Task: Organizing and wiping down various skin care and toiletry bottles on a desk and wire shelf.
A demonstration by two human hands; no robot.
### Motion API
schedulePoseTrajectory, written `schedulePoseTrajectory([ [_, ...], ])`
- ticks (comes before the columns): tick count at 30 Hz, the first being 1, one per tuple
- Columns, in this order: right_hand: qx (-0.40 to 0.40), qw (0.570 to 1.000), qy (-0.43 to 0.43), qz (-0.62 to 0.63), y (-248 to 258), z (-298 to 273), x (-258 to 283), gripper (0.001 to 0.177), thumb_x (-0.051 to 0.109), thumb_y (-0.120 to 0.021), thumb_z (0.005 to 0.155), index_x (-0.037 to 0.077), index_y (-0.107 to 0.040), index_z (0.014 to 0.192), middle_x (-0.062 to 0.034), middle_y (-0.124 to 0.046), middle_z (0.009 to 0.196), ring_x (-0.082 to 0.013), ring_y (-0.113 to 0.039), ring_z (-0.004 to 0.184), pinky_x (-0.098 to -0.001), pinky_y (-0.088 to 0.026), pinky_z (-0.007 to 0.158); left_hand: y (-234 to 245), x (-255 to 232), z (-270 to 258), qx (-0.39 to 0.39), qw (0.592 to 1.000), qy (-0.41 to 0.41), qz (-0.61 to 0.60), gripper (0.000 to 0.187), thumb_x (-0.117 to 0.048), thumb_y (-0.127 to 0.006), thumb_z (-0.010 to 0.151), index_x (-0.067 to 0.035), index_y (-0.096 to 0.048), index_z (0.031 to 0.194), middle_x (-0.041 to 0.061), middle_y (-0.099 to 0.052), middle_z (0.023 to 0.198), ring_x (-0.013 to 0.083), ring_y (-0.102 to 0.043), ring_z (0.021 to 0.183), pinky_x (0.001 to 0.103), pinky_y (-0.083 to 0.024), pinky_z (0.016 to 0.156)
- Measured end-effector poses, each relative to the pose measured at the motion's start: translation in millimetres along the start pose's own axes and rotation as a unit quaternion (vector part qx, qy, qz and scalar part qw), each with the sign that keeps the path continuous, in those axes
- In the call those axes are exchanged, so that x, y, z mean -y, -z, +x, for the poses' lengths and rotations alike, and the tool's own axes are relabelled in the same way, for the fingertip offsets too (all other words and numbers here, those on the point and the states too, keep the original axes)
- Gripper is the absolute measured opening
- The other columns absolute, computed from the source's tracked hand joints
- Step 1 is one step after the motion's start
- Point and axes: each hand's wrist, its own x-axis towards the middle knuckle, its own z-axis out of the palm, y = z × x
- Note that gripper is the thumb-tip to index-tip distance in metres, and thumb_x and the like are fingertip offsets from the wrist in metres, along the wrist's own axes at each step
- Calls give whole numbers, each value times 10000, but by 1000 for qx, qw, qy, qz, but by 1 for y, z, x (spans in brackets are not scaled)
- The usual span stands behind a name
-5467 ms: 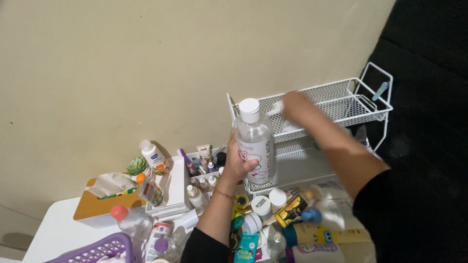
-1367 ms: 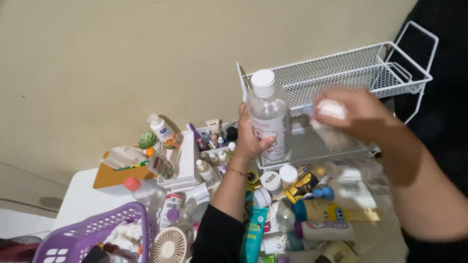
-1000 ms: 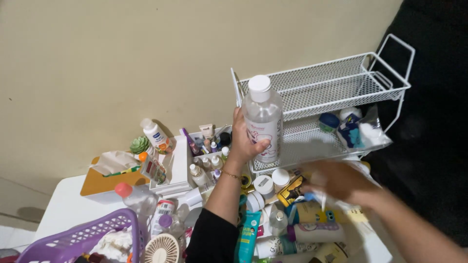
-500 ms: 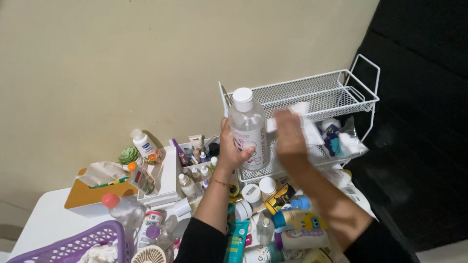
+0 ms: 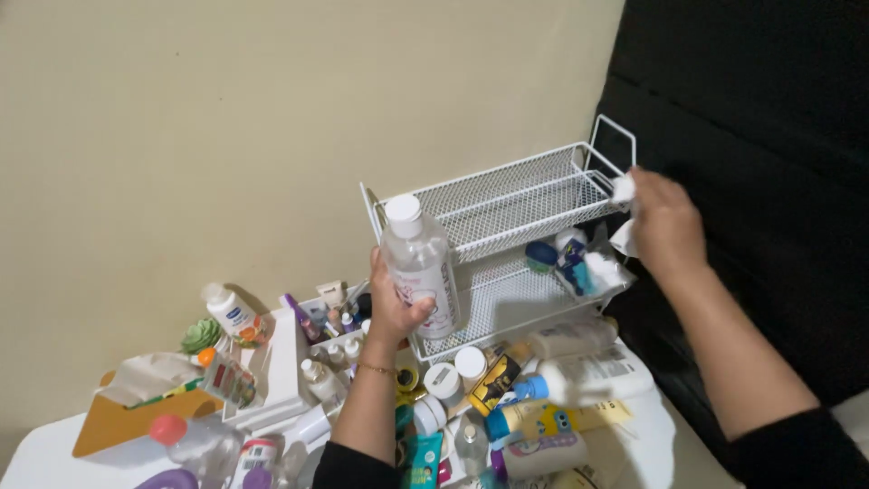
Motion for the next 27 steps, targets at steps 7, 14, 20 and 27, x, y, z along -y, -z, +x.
schedulePoseTrajectory([
  [7,121,983,-85,-108,-7,38,0,171,49,-621,989,29,-731,1119,-194,-716,1038,-411,-690,984,-500,-573,862,0,-2,-1,-27,998,34,-42,1039,-808,-642,743,18,-544,1366,159,-594,1219,318,-509,1173,484,-422,1092],
  [14,192,958,-114,-177,-77,97,-15,132,34,-640,886,-49,-709,962,-279,-702,1025,-449,-731,892,-484,-613,746,1,3,-1,-23,999,25,-34,1039,-745,-687,699,9,-546,1400,150,-610,1232,307,-508,1178,467,-406,1118],
  [20,118,981,-139,-72,-145,124,-11,220,-14,-639,858,-122,-664,1049,-361,-675,1028,-512,-699,887,-517,-583,765,4,-1,2,-17,999,25,-22,1003,-745,-693,673,-3,-597,1342,132,-626,1215,300,-521,1155,456,-423,1099],
  [27,322,880,-198,288,-110,142,155,197,89,-527,999,72,-716,1049,-180,-733,963,-330,-739,868,-441,-590,761,0,10,-4,-9,999,26,-16,999,-747,-662,681,-12,-614,1356,124,-662,1237,286,-543,1170,459,-399,1121],
])
